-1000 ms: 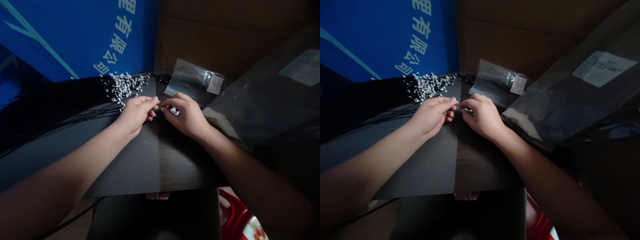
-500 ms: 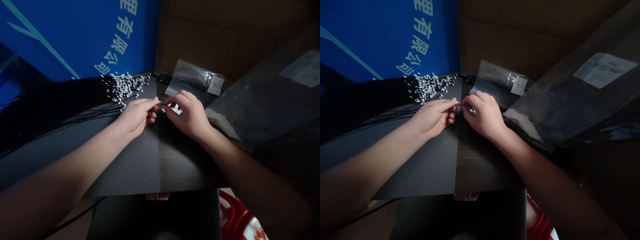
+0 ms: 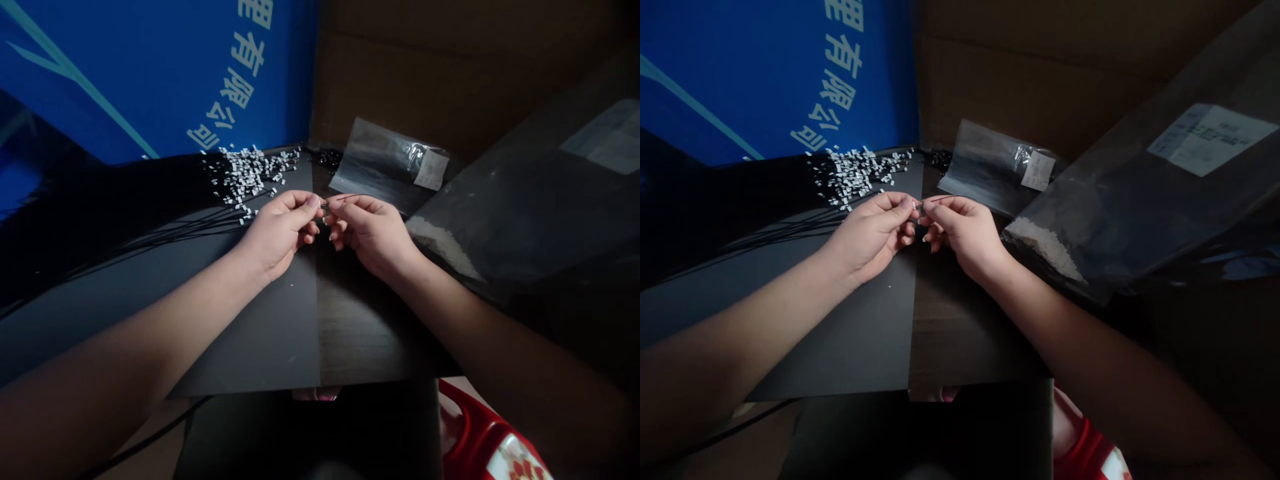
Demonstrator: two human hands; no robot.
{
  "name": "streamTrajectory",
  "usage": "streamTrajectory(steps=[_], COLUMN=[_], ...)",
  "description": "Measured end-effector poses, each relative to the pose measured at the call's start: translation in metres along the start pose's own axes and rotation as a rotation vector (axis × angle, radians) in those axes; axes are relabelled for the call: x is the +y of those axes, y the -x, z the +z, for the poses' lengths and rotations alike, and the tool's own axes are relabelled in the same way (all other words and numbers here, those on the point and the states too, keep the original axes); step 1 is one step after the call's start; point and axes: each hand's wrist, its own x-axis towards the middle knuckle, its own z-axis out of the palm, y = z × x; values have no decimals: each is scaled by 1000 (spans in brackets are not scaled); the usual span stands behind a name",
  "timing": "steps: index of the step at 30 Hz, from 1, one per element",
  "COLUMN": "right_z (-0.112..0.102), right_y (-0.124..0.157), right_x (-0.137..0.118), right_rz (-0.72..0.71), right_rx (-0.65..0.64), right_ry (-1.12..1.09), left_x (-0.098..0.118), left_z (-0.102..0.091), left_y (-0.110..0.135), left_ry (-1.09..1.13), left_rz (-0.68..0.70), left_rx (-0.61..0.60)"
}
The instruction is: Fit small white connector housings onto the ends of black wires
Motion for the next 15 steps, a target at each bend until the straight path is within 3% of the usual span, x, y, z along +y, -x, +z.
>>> streamTrajectory(steps=[6,10,15], right_z=[-4,-10,-15], right_y=[-4,-6,-7], right_x=[-5,-12,-23], right_rz=[-123,-182,-146], right_rx=[34,29,0], right_ry=[227,349,440], left_x=[-6,-4,0], left_z=[-2,-5,-13], left_y=[0,-1,-3], left_ry=[-109,-368,-708], left_rz=[36,182,327], left_rx=[-30,-95,-210])
